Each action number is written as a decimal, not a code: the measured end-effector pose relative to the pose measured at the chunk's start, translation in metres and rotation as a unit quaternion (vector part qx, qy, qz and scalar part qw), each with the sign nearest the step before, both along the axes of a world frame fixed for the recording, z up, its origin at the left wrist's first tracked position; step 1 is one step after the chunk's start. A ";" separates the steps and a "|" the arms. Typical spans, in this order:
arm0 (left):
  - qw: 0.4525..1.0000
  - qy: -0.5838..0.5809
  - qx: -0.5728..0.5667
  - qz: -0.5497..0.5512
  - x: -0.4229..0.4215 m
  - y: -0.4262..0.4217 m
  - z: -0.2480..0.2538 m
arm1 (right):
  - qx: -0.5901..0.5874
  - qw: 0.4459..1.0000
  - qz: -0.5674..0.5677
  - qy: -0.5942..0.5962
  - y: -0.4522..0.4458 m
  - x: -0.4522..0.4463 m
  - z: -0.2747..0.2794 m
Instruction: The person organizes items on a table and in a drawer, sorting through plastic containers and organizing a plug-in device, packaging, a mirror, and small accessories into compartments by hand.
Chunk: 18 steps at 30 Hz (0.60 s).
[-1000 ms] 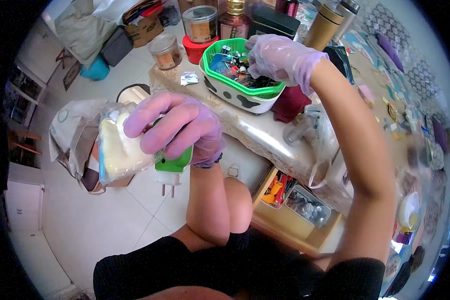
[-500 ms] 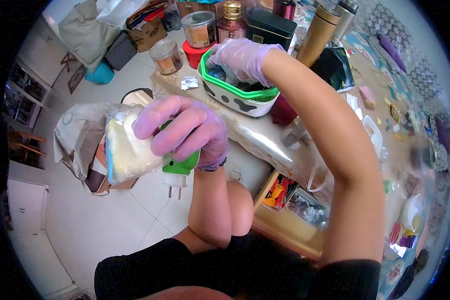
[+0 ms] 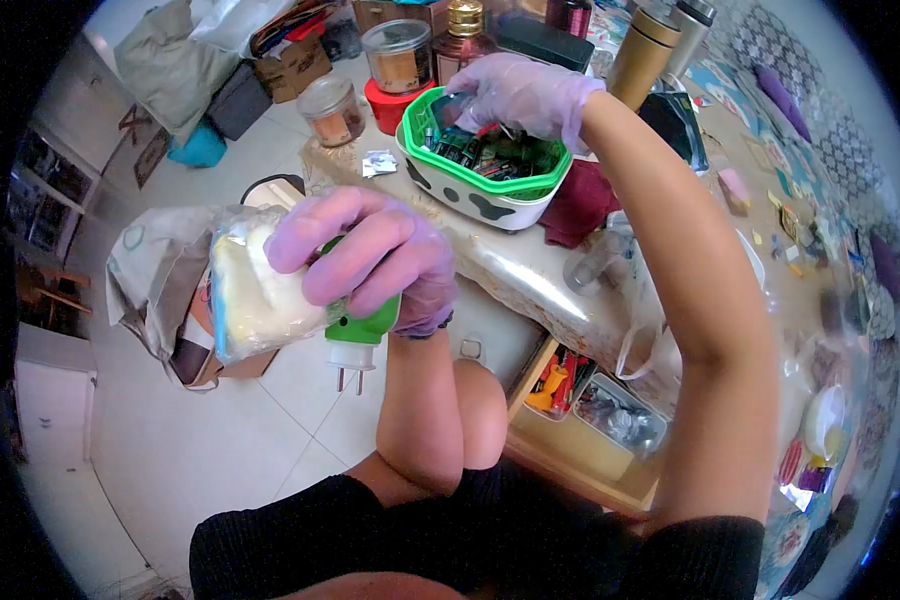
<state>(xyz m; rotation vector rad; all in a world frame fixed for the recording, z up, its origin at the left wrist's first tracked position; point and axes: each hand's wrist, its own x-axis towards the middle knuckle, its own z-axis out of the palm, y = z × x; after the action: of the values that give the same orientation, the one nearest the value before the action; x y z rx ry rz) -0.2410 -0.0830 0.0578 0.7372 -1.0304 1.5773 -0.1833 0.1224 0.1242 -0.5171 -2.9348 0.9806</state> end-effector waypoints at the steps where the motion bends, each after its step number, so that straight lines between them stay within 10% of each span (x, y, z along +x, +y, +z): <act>1: 1.000 0.000 0.001 0.001 -0.001 0.001 0.000 | -0.063 0.998 -0.007 0.017 0.004 0.002 0.000; 18: 1.000 0.000 -0.003 -0.005 0.004 0.003 0.000 | -0.238 0.962 -0.057 0.118 0.007 0.036 0.004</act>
<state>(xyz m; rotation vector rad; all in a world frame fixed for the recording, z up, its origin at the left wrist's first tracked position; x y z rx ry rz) -0.2372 -0.0802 0.0575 0.7272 -1.0268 1.5706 -0.1477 0.1298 0.1283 -0.5209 -2.4250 1.6123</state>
